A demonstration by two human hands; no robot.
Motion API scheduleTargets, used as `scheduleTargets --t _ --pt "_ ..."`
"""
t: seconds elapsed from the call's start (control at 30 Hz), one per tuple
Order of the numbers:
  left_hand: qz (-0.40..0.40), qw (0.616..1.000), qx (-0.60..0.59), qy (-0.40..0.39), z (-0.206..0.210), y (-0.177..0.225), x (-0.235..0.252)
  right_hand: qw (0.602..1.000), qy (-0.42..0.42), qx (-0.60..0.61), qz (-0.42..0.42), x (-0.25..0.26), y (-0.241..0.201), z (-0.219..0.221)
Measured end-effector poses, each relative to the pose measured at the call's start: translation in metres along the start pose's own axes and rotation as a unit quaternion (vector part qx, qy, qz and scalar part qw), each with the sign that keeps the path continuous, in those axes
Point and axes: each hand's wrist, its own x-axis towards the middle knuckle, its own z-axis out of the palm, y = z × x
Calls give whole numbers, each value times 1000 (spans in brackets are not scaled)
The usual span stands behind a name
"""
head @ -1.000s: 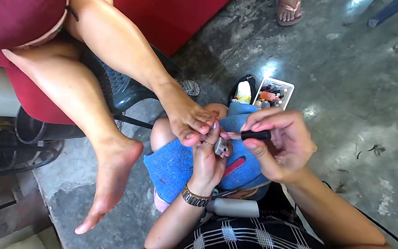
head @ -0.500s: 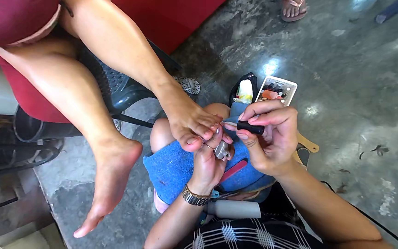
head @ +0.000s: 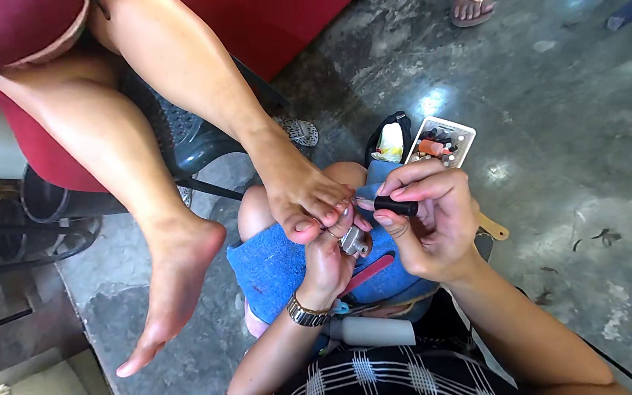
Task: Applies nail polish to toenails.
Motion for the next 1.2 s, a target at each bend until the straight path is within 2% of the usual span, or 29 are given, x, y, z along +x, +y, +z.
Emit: scheduleTargets --t 0.9,1.07,1.2 --pt "-1 1000 1 10 -2 1 0 1000 -22 6 21 2 -3 -2" --pt "-28 999 -35 2 -4 4 -1 995 26 73 65 2 -2 1" --pt "-38 998 -47 2 -4 5 0 994 39 76 68 0 -2 5"
